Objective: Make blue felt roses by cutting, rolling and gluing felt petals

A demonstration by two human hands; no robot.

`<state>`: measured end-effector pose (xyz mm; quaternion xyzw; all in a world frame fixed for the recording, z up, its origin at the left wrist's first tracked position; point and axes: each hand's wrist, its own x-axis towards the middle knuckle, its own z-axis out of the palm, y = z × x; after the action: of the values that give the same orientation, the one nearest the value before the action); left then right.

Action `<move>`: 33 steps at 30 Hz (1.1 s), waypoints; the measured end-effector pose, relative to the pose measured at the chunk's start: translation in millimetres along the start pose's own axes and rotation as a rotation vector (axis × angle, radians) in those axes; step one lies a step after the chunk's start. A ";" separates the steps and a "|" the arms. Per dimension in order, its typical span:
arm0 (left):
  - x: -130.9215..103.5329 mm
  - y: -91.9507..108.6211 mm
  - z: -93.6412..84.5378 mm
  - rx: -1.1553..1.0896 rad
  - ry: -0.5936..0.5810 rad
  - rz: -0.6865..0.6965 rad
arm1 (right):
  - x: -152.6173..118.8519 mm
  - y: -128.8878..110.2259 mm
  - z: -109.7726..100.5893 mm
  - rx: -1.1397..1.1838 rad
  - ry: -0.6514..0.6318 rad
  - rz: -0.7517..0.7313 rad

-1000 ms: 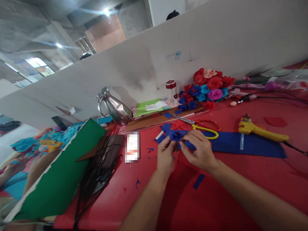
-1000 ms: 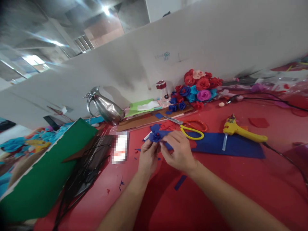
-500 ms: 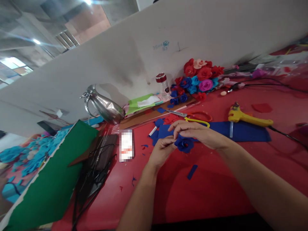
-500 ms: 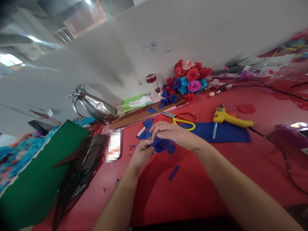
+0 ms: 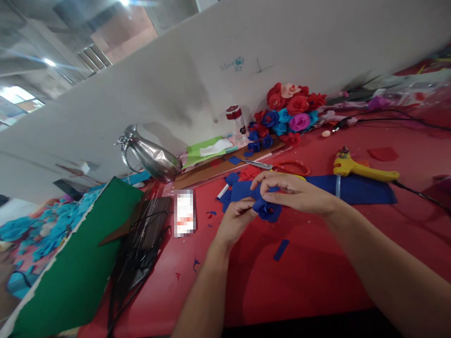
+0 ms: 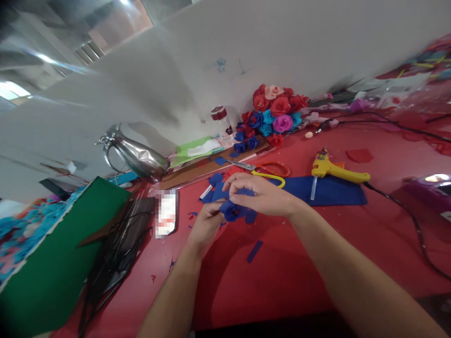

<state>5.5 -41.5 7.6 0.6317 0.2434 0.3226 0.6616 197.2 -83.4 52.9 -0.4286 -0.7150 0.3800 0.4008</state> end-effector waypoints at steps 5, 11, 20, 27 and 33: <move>-2.1 -3.2 -0.2 -0.022 0.025 -0.004 | 0.2 0.8 2.6 0.055 0.067 -0.022; -1.2 -6.4 -1.7 -0.041 0.068 0.002 | 4.4 5.2 7.6 0.174 0.301 0.096; 0.7 -16.5 -8.7 -0.091 0.104 0.016 | 6.0 2.6 16.2 0.280 0.297 0.229; 2.1 -13.9 -2.9 -0.196 0.194 -0.012 | 8.0 0.2 16.3 0.472 0.408 0.248; 5.8 -9.5 1.4 -0.338 0.340 -0.050 | 13.5 13.1 21.9 0.518 0.617 0.365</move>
<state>11.5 -38.2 -1.1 0.4426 0.3094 0.4438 0.7152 177.3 -70.9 36.1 -0.5267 -0.3555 0.4657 0.6160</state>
